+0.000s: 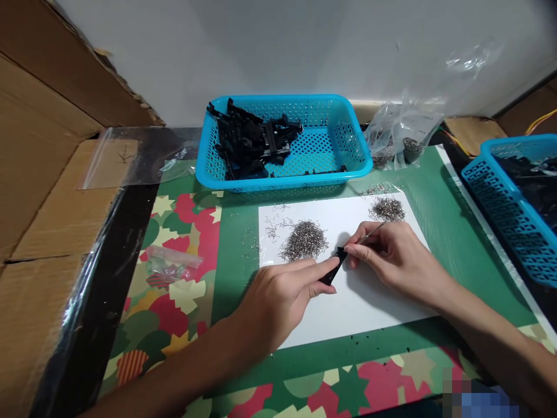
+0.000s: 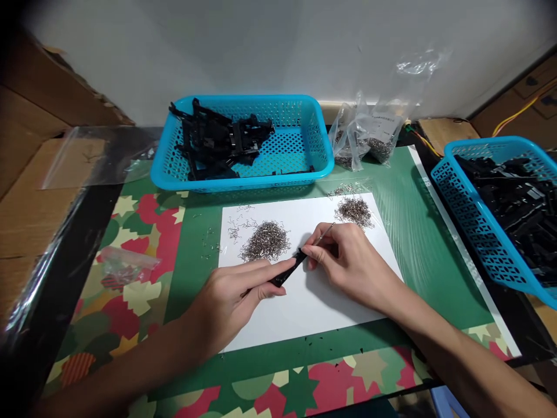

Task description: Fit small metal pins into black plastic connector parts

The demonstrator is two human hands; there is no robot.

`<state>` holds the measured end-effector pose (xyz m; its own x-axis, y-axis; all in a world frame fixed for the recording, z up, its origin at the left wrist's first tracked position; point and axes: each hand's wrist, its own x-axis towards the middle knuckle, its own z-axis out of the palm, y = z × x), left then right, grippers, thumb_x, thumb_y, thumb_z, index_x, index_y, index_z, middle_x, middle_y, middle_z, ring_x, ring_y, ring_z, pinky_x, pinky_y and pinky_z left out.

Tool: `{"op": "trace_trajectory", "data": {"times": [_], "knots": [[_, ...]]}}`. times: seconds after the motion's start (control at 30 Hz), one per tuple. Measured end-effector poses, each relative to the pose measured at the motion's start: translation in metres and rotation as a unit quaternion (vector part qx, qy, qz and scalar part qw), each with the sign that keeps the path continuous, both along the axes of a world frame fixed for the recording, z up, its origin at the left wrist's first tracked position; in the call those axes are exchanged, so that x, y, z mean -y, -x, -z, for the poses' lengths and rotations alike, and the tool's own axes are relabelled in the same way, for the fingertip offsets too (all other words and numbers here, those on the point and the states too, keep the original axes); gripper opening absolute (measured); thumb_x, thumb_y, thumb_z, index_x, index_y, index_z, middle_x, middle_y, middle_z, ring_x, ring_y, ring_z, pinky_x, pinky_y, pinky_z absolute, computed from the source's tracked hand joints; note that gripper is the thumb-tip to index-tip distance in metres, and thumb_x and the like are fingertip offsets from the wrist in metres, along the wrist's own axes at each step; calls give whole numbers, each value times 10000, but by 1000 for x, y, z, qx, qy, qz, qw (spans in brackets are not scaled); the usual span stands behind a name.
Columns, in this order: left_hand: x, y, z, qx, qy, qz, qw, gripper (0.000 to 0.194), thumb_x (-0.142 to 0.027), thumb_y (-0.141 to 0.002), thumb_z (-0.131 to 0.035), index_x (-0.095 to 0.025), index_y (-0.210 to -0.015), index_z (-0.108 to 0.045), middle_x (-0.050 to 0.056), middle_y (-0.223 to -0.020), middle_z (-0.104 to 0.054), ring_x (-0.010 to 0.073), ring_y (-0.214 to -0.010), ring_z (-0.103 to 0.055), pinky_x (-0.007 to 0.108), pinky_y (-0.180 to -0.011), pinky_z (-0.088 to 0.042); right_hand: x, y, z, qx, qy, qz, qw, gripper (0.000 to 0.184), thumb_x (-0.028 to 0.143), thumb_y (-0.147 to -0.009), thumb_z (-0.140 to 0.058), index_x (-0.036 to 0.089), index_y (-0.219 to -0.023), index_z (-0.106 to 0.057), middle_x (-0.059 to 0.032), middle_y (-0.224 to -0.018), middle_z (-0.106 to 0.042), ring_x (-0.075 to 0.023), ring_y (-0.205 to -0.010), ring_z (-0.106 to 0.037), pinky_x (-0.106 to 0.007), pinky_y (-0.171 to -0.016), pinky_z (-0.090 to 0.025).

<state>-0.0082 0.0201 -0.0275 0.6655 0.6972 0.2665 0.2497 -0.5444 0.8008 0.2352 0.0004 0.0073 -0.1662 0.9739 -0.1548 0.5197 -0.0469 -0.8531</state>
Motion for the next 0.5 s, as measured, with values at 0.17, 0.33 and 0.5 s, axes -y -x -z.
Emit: {"op": "trace_trajectory", "data": {"times": [0.17, 0.33, 0.5], "knots": [[0, 0, 0, -8, -8, 0, 1000, 318, -242, -1080, -630, -85, -1324, -762, 51, -834, -778, 145, -647, -663, 244, -583, -516, 0, 4, 0, -16, 21, 23, 999, 263, 294, -1005, -659, 156, -805, -760, -50, -784, -787, -137, -626, -628, -284, -578, -411], [-1, 0, -1, -23, -22, 8, 999, 317, -255, -1089, -613, -105, -1327, -759, 36, -799, -752, 150, -638, -652, 247, -575, -511, -2, 4, 1, -13, 31, 19, 999, 234, 257, -994, -664, 166, -803, -763, -33, -765, -784, -131, -610, -610, -286, -595, -416], [-1, 2, -1, -8, -21, 9, 1000, 329, -257, -1086, -617, -87, -1336, -746, 53, -815, -750, 163, -662, -665, 256, -590, -528, -1, 1, 6, -40, 32, 28, 998, 269, 338, -1040, -658, 176, -837, -729, -23, -796, -756, -129, -670, -613, -271, -616, -418]]}}
